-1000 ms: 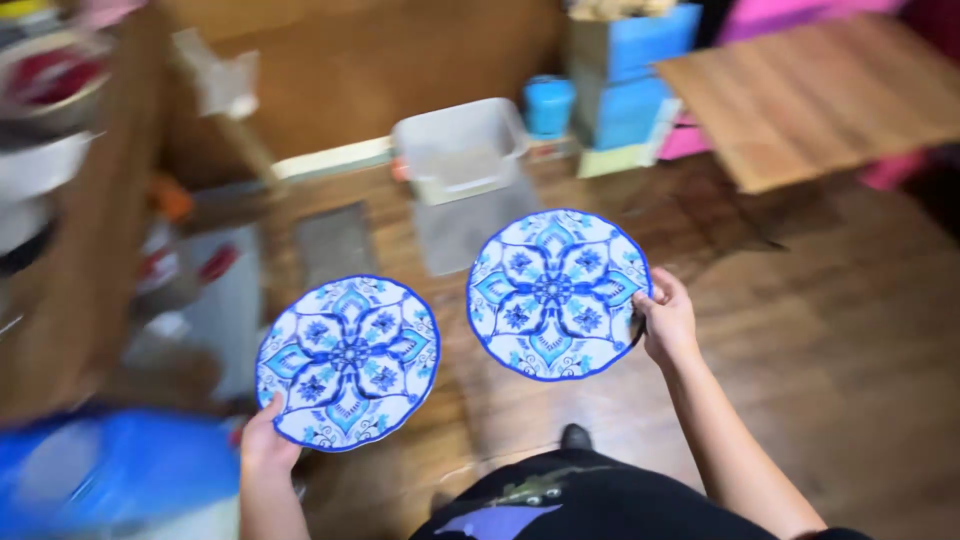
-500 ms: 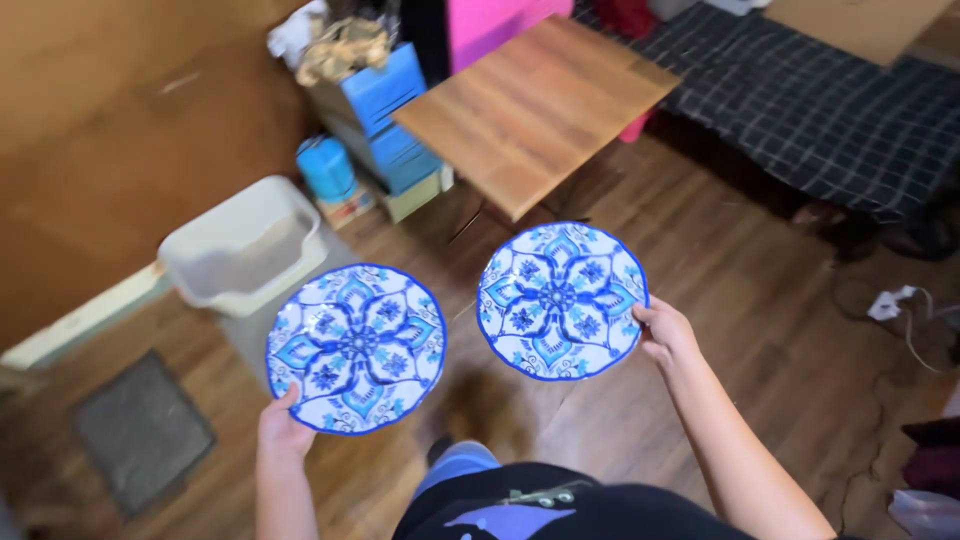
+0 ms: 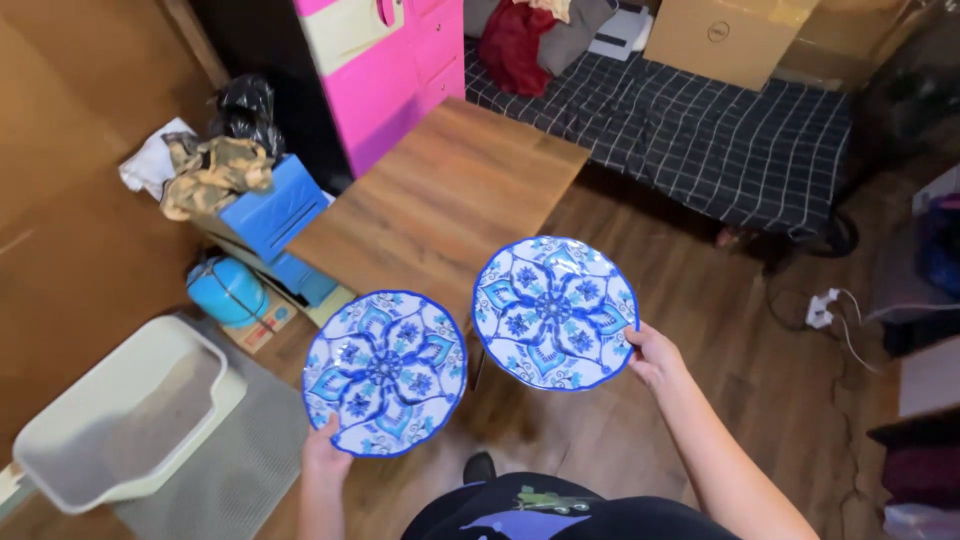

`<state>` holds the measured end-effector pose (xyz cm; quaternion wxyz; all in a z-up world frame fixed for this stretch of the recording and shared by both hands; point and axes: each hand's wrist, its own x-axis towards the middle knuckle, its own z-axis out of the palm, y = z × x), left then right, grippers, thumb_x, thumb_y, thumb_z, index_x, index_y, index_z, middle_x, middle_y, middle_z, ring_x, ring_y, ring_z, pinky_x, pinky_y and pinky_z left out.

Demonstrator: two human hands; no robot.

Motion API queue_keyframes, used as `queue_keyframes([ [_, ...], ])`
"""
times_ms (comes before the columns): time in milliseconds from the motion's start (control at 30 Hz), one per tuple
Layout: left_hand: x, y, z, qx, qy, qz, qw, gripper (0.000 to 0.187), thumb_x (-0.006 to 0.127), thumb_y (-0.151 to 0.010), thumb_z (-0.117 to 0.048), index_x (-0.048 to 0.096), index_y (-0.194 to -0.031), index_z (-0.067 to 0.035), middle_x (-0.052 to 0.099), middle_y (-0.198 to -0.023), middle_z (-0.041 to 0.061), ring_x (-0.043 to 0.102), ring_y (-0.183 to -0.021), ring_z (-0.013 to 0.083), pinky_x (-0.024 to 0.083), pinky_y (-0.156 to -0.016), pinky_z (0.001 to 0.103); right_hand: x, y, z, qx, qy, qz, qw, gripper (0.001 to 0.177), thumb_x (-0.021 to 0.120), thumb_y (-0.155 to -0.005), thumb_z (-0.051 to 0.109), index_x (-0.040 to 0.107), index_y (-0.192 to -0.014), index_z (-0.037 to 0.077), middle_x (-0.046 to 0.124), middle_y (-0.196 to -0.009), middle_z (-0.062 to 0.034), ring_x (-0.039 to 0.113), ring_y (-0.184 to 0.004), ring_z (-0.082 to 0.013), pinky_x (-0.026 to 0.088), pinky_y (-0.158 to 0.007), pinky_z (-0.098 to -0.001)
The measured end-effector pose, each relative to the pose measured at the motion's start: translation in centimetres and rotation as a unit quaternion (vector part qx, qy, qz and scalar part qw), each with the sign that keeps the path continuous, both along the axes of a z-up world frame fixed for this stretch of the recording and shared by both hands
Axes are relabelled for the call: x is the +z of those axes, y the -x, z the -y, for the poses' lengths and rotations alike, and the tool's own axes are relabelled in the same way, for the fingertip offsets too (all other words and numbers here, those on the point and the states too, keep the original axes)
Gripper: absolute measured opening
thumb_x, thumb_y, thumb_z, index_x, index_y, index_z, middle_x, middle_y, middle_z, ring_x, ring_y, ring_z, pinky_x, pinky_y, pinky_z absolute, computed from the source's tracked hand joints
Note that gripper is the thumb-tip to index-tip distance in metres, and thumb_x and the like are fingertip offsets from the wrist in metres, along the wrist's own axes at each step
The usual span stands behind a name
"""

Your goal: Retrieve plates, glasses, and utensils from storage and set them on a table for four people.

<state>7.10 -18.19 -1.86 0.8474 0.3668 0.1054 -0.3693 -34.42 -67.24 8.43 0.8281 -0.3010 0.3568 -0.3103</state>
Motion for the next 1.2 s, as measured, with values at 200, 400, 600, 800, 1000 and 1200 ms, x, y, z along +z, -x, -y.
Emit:
queue_keyframes([
  [200,-1.9,-2.7,9.7,0.021,-0.002,0.004,1.0,0.053,0.053,-0.094,0.003,0.048,-0.146,-0.009,0.06,-0.139,0.013,0.06,-0.124,0.0344,0.047,-0.106,0.058,-1.8,-4.3,9.3,-0.024,0.0,-0.032,0.999,0.036,0.044,-0.102,-0.001,0.056,-0.136,-0.001,0.066,-0.131,-0.0151,0.065,-0.116,-0.0266,0.051,-0.106,-0.0425],
  [400,-3.3,-2.7,16.6,0.06,-0.014,0.001,0.998,0.05,0.052,-0.095,0.002,0.051,-0.143,-0.008,0.063,-0.136,0.015,0.063,-0.119,0.0355,0.051,-0.101,0.057,-5.4,-9.3,20.3,-0.036,-0.015,-0.05,0.998,0.036,0.043,-0.104,0.0,0.056,-0.137,0.001,0.065,-0.133,-0.0146,0.063,-0.117,-0.0254,0.051,-0.107,-0.0419],
  [600,-4.9,-2.5,24.3,0.14,-0.055,-0.05,0.987,0.047,0.052,-0.097,0.001,0.051,-0.141,-0.012,0.064,-0.131,0.015,0.063,-0.114,0.037,0.052,-0.094,0.061,-8.6,-16.5,32.4,0.014,-0.024,-0.049,0.998,0.036,0.041,-0.104,0.002,0.057,-0.136,0.004,0.064,-0.133,-0.0136,0.064,-0.116,-0.026,0.052,-0.105,-0.0429],
  [800,-5.9,2.1,30.3,0.27,-0.065,-0.065,0.958,0.042,0.053,-0.098,0.001,0.056,-0.138,-0.012,0.068,-0.127,0.012,0.067,-0.111,0.0339,0.055,-0.093,0.059,-12.0,-24.3,43.3,0.125,0.004,-0.068,0.99,0.032,0.043,-0.105,0.001,0.057,-0.134,0.002,0.066,-0.128,-0.0125,0.065,-0.112,-0.025,0.054,-0.101,-0.0412],
  [1000,-3.0,4.3,35.0,0.379,-0.107,-0.092,0.914,0.041,0.052,-0.101,0.003,0.055,-0.139,-0.012,0.065,-0.13,0.013,0.065,-0.113,0.0335,0.054,-0.093,0.061,-17.5,-31.2,50.9,0.232,0.025,-0.035,0.972,0.031,0.048,-0.111,0.0,0.06,-0.139,-0.001,0.068,-0.122,-0.013,0.061,-0.099,-0.0242,0.047,-0.081,-0.039],
  [1200,-1.1,5.0,36.0,0.422,-0.103,-0.086,0.896,0.051,0.049,-0.097,0.006,0.056,-0.143,-0.017,0.066,-0.132,0.011,0.066,-0.114,0.0327,0.054,-0.094,0.062,-18.8,-36.3,51.1,0.229,-0.01,-0.067,0.971,0.036,0.04,-0.104,-0.001,0.056,-0.136,0.002,0.067,-0.124,-0.0127,0.065,-0.11,-0.0277,0.053,-0.101,-0.0454],
])
